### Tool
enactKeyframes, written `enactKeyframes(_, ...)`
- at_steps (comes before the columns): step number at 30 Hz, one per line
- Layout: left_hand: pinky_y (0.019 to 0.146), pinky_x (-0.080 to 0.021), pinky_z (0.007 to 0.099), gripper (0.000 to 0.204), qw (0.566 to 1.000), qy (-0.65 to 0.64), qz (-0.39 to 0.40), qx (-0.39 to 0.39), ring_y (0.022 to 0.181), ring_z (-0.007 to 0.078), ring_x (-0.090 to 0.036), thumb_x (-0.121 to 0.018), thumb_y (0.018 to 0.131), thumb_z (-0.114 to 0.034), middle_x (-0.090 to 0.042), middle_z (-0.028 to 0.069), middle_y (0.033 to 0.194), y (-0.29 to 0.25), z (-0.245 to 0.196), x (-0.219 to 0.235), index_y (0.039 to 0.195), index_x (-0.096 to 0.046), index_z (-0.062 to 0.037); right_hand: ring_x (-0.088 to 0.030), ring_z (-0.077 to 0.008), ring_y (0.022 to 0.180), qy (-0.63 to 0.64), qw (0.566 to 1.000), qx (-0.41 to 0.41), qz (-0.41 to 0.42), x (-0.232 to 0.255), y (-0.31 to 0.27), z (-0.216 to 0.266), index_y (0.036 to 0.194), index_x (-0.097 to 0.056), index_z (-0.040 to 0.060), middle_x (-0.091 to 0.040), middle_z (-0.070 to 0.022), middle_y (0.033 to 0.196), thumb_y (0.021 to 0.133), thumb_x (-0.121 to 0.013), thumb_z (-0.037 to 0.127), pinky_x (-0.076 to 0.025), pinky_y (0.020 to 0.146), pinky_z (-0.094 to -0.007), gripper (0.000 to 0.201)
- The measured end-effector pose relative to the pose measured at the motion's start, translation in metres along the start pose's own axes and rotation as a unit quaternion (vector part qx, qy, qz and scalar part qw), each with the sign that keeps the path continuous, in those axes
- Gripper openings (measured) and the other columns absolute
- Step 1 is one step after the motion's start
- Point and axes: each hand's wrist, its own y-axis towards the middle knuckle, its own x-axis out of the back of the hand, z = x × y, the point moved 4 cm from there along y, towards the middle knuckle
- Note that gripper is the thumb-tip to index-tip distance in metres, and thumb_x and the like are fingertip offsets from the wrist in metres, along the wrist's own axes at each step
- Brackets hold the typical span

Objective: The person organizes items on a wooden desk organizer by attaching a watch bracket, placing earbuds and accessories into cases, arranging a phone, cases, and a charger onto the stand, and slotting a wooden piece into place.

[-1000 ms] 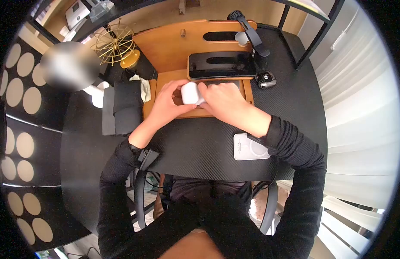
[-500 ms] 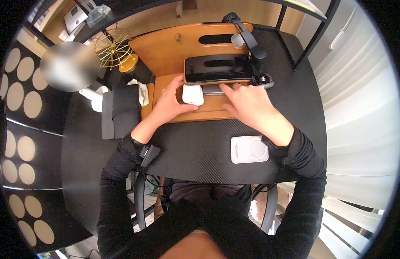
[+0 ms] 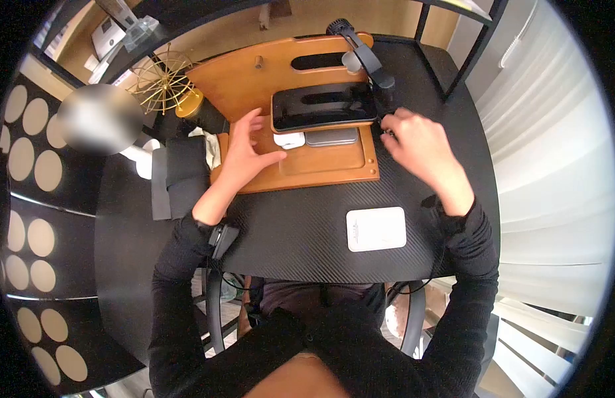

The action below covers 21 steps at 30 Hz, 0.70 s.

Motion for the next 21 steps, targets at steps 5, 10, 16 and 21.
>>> enactKeyframes(5,0.084,-0.045,0.0342,0.056,0.999,0.03,-0.014,-0.043,0.097,0.0204,-0.052,-0.079,0.073,-0.014,-0.048,0.0074,0.103,-0.044,-0.057,0.006,0.119,-0.049,-0.0067,-0.057,-0.0296,0.111,0.029,0.992,0.113,-0.044,-0.036,0.01,-0.06,0.122,-0.057,0.0094,-0.06,-0.01,0.112,0.074,-0.071,0.009,-0.053,0.084,-0.0407,0.05)
enactKeyframes(10,0.097,-0.04,0.0446,0.074,0.94,0.071,0.271,-0.197,0.116,0.0343,-0.049,-0.077,0.076,-0.04,-0.048,0.0177,0.123,-0.076,-0.133,-0.057,0.132,-0.047,-0.0009,-0.062,-0.0313,0.101,0.108,0.993,0.049,0.028,-0.026,0.011,-0.058,0.118,-0.058,0.0093,-0.062,-0.0103,0.108,0.066,-0.08,0.019,-0.052,0.083,-0.0425,0.058)
enactKeyframes(16,0.094,-0.043,0.0396,0.073,0.912,0.125,0.316,-0.231,0.114,0.033,-0.049,-0.078,0.073,-0.034,-0.049,0.0173,0.121,-0.076,-0.136,-0.097,0.131,-0.049,-0.0006,-0.065,-0.0258,0.08,0.235,0.967,-0.032,0.088,-0.016,-0.029,-0.041,0.103,-0.063,0.0044,-0.064,-0.0114,0.093,0.058,-0.084,0.023,-0.052,0.07,-0.0352,0.053)
enactKeyframes(21,0.092,-0.046,0.0408,0.063,0.942,0.062,0.27,-0.188,0.109,0.0324,-0.052,-0.079,0.071,-0.021,-0.054,0.0152,0.115,-0.065,-0.118,-0.042,0.126,-0.053,-0.0025,-0.064,-0.023,0.081,0.342,0.934,0.013,0.101,-0.007,-0.038,-0.012,0.106,-0.064,0.0035,-0.063,-0.0107,0.101,0.061,-0.083,0.014,-0.054,0.071,-0.035,0.049)
